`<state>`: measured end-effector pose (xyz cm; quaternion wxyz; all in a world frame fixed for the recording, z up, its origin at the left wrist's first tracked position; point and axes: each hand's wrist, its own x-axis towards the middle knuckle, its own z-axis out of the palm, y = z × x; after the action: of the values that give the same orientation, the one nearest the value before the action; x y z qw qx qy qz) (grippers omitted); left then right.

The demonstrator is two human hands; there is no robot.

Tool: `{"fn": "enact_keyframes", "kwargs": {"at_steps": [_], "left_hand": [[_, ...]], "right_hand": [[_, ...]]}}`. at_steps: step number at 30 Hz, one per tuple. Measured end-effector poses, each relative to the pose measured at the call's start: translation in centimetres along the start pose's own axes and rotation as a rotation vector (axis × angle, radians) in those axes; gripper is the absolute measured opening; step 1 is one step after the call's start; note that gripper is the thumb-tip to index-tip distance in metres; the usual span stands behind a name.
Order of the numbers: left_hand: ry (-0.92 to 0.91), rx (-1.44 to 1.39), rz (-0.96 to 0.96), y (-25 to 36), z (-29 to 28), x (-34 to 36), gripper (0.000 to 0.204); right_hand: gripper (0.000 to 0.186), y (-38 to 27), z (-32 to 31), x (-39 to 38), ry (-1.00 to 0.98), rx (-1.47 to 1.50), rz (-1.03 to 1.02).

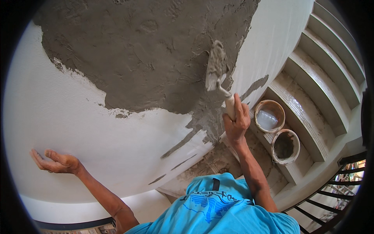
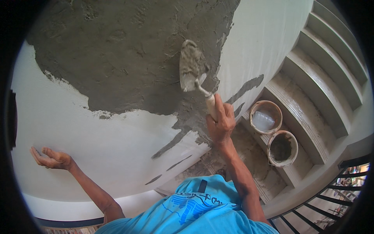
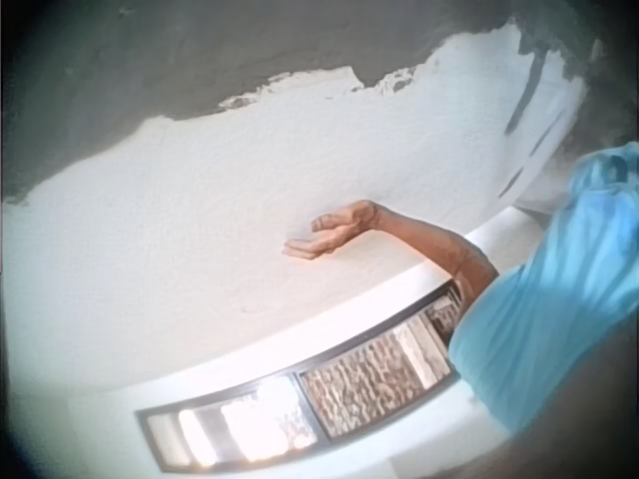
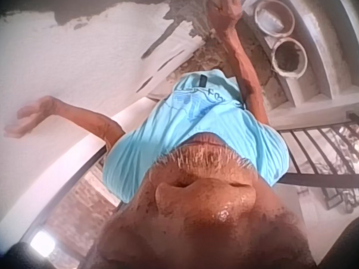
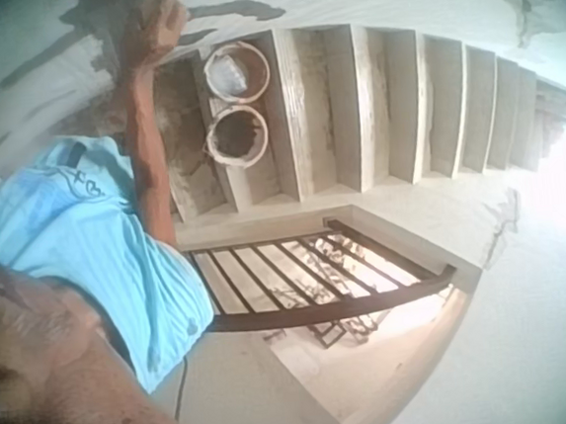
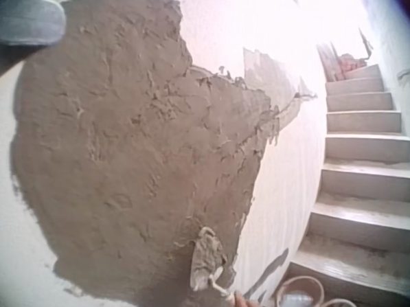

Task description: The person applies gray plaster to a white wall using a trowel. They repeatedly scoop plaster from a bucket placed on the stairs and spread it onto the wall surface, smoothing the material with the tool.

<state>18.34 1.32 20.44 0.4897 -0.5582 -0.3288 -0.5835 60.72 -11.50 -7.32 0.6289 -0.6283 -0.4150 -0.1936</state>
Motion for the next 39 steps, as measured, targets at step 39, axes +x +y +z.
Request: {"fn": "enact_keyframes", "kwargs": {"at_steps": [39], "left_hand": [[0.006, -0.007, -0.014, 1.1, -0.3, 0.5, 0.057]], "right_hand": [[0.08, -5.2, 0.9, 6.1, 0.034, 0.031, -0.205]]}}
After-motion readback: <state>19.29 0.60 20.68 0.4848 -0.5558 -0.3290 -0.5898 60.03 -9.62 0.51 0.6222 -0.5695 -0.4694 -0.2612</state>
